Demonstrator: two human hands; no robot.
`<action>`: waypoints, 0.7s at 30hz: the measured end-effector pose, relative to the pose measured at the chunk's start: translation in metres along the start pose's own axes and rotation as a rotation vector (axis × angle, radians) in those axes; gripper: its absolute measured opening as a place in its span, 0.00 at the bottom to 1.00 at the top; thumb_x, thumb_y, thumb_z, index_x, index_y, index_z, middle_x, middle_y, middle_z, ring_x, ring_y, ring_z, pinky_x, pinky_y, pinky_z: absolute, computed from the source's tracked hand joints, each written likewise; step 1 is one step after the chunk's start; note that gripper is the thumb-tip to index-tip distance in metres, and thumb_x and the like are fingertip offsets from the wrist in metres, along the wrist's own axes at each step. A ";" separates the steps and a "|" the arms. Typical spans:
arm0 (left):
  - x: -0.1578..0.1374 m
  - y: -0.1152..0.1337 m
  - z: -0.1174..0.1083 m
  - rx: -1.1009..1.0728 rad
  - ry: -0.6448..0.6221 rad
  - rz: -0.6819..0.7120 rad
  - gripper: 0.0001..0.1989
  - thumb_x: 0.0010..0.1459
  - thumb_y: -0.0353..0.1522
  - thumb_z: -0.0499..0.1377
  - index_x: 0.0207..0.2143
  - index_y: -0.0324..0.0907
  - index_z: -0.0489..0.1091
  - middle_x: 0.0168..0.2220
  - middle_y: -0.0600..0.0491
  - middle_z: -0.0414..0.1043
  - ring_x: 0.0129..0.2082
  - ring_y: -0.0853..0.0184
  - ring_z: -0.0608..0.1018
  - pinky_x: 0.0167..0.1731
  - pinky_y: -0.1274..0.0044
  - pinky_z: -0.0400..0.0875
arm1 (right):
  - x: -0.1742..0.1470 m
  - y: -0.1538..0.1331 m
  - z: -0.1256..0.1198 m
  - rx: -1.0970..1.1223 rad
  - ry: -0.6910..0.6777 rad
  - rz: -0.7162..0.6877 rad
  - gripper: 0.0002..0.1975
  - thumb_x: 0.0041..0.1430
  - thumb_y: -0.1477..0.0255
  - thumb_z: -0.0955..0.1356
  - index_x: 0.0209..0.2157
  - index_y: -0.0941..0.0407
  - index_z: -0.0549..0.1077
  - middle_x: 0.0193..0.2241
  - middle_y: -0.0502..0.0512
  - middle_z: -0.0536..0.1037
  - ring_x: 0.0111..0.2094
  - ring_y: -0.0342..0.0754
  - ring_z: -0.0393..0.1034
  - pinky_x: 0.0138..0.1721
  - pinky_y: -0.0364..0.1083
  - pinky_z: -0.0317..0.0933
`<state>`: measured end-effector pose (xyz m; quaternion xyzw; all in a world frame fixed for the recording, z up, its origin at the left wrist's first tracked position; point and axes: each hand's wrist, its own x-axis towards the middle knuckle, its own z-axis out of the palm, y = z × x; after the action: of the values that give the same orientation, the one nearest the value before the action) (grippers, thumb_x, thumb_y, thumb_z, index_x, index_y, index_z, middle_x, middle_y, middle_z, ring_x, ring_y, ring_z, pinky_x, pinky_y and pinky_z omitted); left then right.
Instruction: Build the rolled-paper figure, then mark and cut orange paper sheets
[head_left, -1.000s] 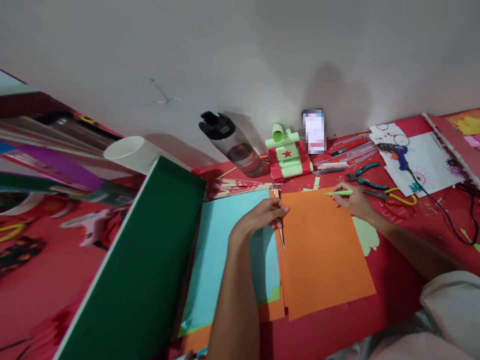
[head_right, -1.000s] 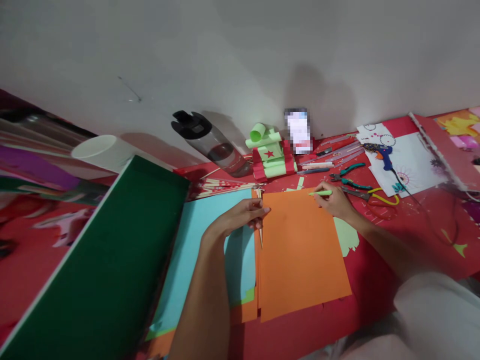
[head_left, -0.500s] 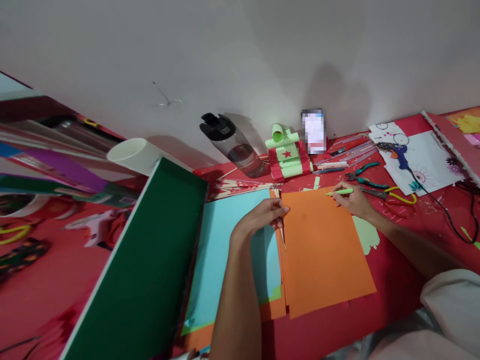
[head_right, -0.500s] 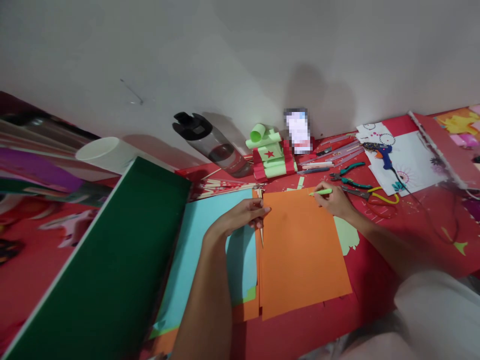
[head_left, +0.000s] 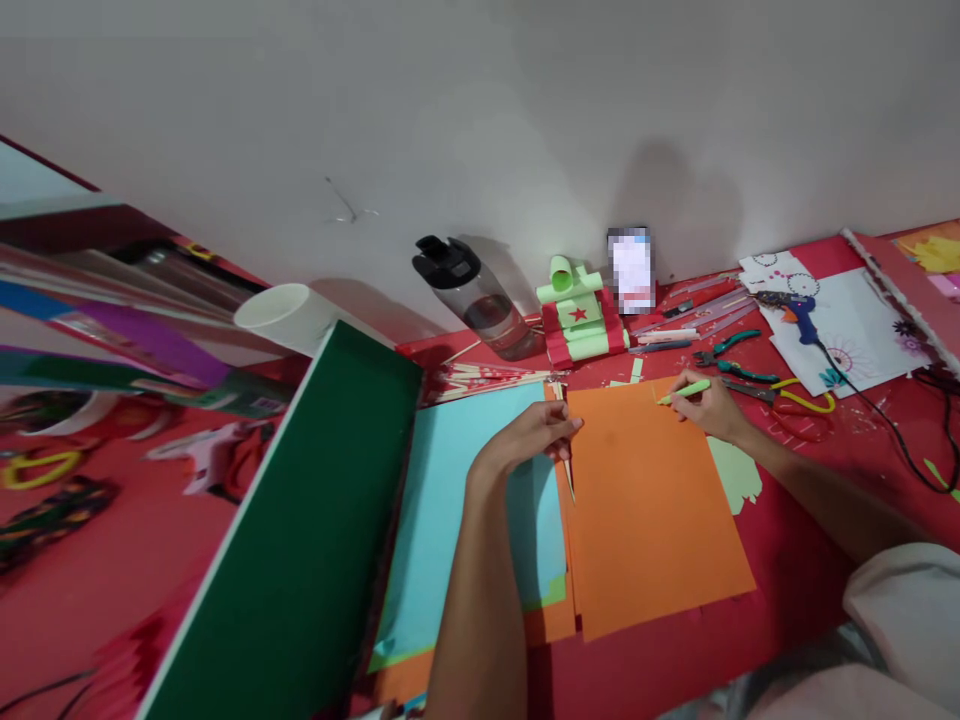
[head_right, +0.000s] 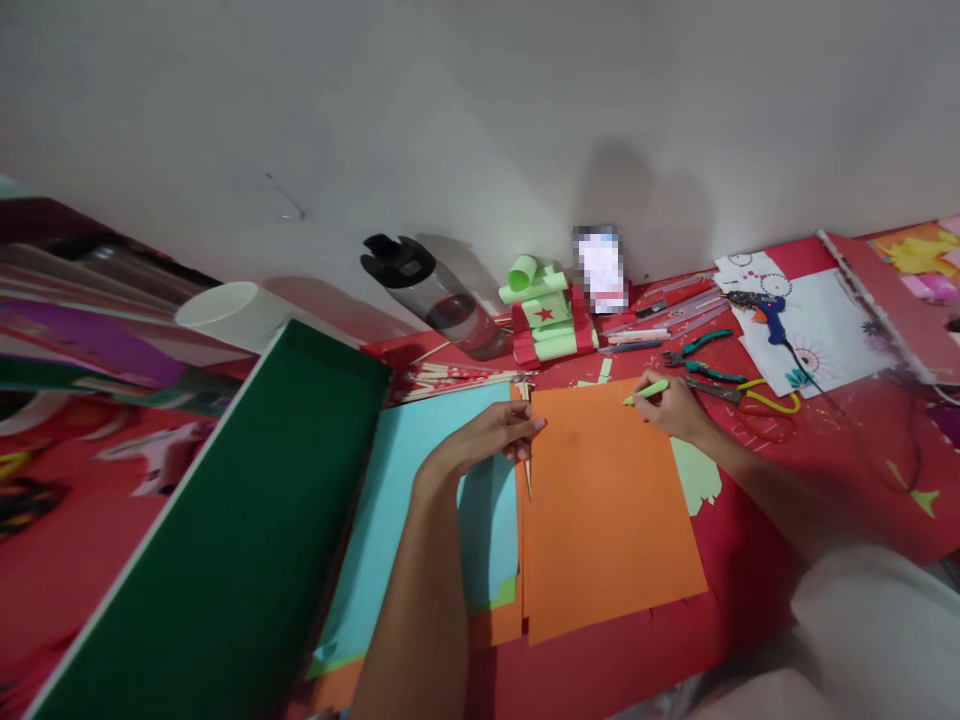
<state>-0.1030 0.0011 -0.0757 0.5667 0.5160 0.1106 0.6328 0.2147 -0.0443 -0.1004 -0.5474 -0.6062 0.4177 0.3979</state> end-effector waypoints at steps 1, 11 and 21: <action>0.000 0.000 0.000 0.003 0.002 -0.001 0.26 0.47 0.49 0.73 0.29 0.43 0.64 0.21 0.60 0.68 0.23 0.68 0.79 0.22 0.79 0.64 | -0.001 0.001 0.000 0.005 0.004 -0.001 0.09 0.59 0.65 0.71 0.31 0.53 0.71 0.25 0.49 0.78 0.23 0.47 0.77 0.25 0.43 0.66; -0.008 0.001 -0.003 -0.055 -0.001 0.071 0.23 0.50 0.48 0.73 0.33 0.43 0.67 0.21 0.57 0.73 0.21 0.68 0.78 0.24 0.78 0.67 | -0.006 0.005 -0.002 -0.126 0.193 -0.323 0.15 0.74 0.62 0.63 0.54 0.49 0.76 0.56 0.59 0.80 0.59 0.56 0.74 0.63 0.59 0.65; -0.018 -0.004 -0.016 -0.089 0.053 0.180 0.20 0.55 0.46 0.70 0.39 0.43 0.70 0.25 0.58 0.72 0.22 0.69 0.77 0.25 0.78 0.69 | -0.007 0.008 0.001 -0.060 0.244 -0.254 0.17 0.64 0.67 0.72 0.53 0.50 0.71 0.64 0.63 0.74 0.59 0.57 0.74 0.61 0.59 0.66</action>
<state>-0.1253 -0.0033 -0.0663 0.5788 0.4740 0.2049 0.6311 0.2166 -0.0506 -0.1083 -0.5246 -0.6299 0.2763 0.5017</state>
